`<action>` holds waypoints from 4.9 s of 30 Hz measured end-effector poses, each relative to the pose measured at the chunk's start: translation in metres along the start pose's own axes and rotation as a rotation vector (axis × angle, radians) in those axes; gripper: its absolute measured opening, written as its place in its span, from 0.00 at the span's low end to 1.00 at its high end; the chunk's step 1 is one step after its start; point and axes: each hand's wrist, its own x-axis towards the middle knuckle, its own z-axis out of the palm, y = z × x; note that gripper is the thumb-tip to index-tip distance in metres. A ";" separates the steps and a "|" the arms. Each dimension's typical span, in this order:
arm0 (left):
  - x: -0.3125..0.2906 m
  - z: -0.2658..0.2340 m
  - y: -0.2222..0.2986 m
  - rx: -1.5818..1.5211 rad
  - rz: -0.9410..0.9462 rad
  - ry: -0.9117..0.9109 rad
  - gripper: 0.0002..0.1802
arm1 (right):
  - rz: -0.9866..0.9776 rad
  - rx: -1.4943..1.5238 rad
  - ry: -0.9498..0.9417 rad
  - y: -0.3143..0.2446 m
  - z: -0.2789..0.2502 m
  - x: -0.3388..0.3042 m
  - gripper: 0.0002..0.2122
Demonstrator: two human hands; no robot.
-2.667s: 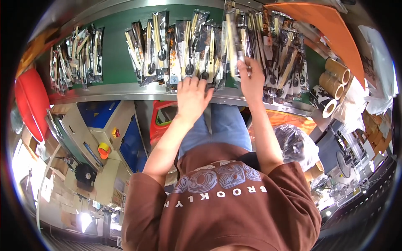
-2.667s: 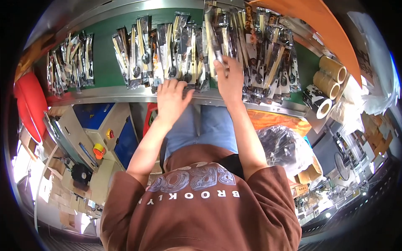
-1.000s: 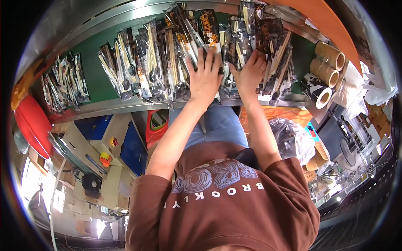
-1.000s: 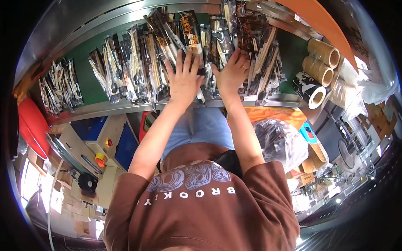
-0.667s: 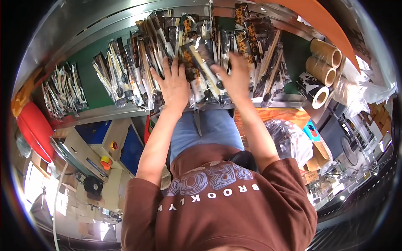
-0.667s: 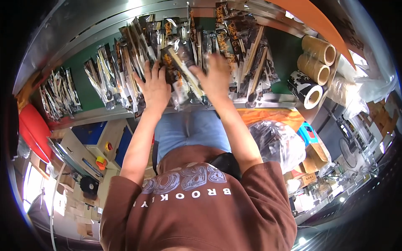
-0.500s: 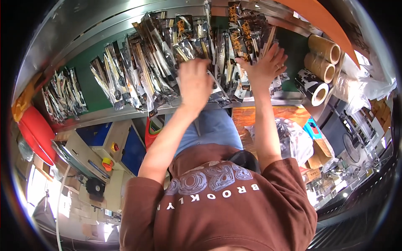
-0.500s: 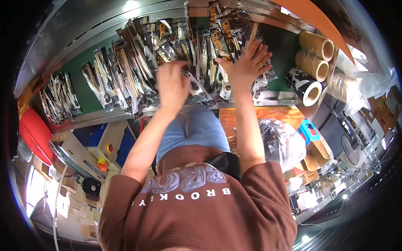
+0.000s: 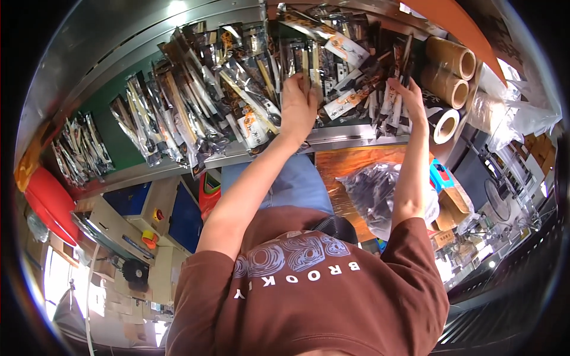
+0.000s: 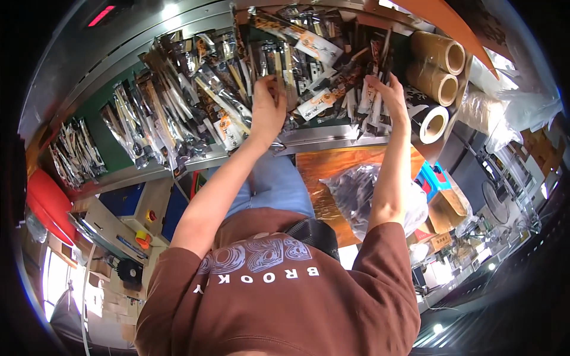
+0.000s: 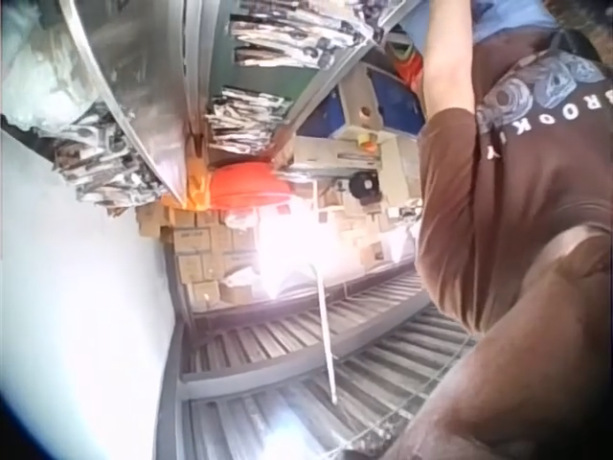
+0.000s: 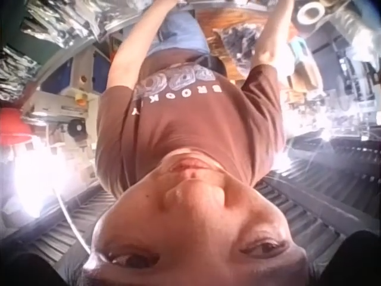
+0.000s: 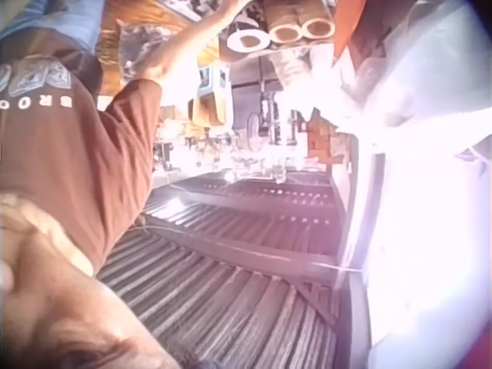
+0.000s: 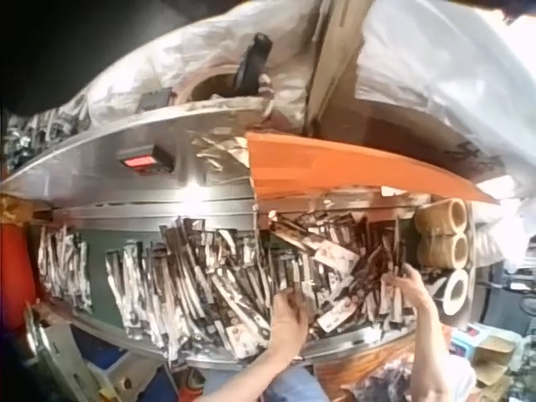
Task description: Sorting metal components from a conveyor belt and placing them into plastic bags for packaging.
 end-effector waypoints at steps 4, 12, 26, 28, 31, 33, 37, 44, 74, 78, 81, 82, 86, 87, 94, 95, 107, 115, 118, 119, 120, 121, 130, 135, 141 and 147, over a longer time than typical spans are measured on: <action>0.015 0.020 0.034 0.277 0.210 0.126 0.16 | -0.073 0.086 -0.009 0.005 0.008 -0.006 0.12; 0.020 0.062 0.078 0.130 0.179 -0.047 0.16 | -0.017 0.560 -0.153 0.007 0.045 -0.042 0.14; -0.002 -0.075 0.083 -0.336 -0.253 -0.109 0.16 | -0.418 0.275 0.235 -0.099 0.105 -0.098 0.20; -0.013 -0.117 0.072 -0.549 -0.302 -0.116 0.16 | -0.420 0.232 0.142 -0.118 0.130 -0.107 0.18; -0.031 -0.194 0.044 -0.661 -0.297 -0.022 0.15 | -0.523 -0.018 0.077 -0.163 0.162 -0.137 0.15; -0.047 -0.246 0.035 -0.739 -0.319 -0.045 0.12 | -0.626 0.107 -0.055 -0.150 0.166 -0.130 0.12; -0.104 -0.317 0.013 -0.712 -0.373 -0.075 0.13 | -0.653 0.022 -0.386 -0.142 0.206 -0.129 0.12; -0.164 -0.633 0.109 0.591 0.114 1.090 0.09 | -0.907 -0.330 -0.476 -0.211 0.255 -0.204 0.11; -0.215 -0.723 -0.209 1.318 -0.425 0.071 0.08 | -0.520 -0.845 0.075 -0.220 0.499 -0.224 0.16; -0.217 -0.730 -0.163 0.971 -0.522 0.191 0.11 | -0.559 -0.619 0.100 -0.225 0.462 -0.274 0.12; -0.180 -0.692 -0.160 0.596 -0.293 0.322 0.13 | -0.417 -0.420 -0.101 -0.210 0.442 -0.277 0.11; -0.162 -0.668 -0.164 0.521 -0.182 0.316 0.14 | -0.413 -0.422 -0.090 -0.203 0.444 -0.264 0.11; -0.105 -0.582 -0.199 0.546 -0.095 0.345 0.22 | -0.337 -0.148 0.443 -0.197 0.457 -0.155 0.29; -0.101 -0.574 -0.208 0.578 -0.079 0.374 0.21 | -0.236 -0.082 0.496 -0.213 0.463 -0.134 0.33; -0.110 -0.580 -0.192 0.090 -0.297 0.439 0.15 | -0.197 -0.798 0.741 -0.301 0.492 -0.151 0.33; -0.110 -0.588 -0.166 -0.281 -0.427 0.342 0.15 | -0.215 -0.793 0.727 -0.307 0.495 -0.173 0.33; -0.174 -0.592 -0.170 -0.403 -0.427 0.844 0.23 | -0.522 0.254 -0.892 -0.422 0.685 -0.367 0.12; -0.171 -0.571 -0.164 -0.272 -0.525 0.827 0.19 | -0.605 0.056 -1.378 -0.683 0.843 -0.621 0.21; -0.149 -0.566 -0.148 -0.317 -0.423 0.669 0.20 | -0.881 -0.091 -1.302 -0.675 0.902 -0.530 0.21; -0.142 -0.562 -0.154 -0.312 -0.291 0.606 0.24 | -0.667 -0.169 -1.192 -0.645 0.901 -0.487 0.16; -0.137 -0.556 -0.158 -0.296 -0.206 0.647 0.29 | -1.638 -0.407 -1.021 -0.648 0.929 -0.469 0.16; -0.130 -0.560 -0.163 -0.284 -0.181 0.705 0.31 | -1.669 -0.437 -0.860 -0.620 0.937 -0.433 0.12; -0.089 -0.738 -0.277 0.425 -0.384 1.030 0.30 | -2.064 -1.172 -0.181 -0.483 0.960 -0.294 0.17; -0.070 -0.818 -0.348 1.042 -0.559 0.943 0.32 | -1.996 -0.968 -0.617 -0.467 0.872 -0.304 0.04; -0.063 -0.799 -0.328 0.965 -0.352 0.799 0.21 | -1.201 -0.974 -0.889 -0.558 0.740 -0.379 0.04; -0.085 -0.799 -0.295 0.832 0.063 1.223 0.15 | -1.375 -1.128 -0.843 -0.620 0.707 -0.485 0.01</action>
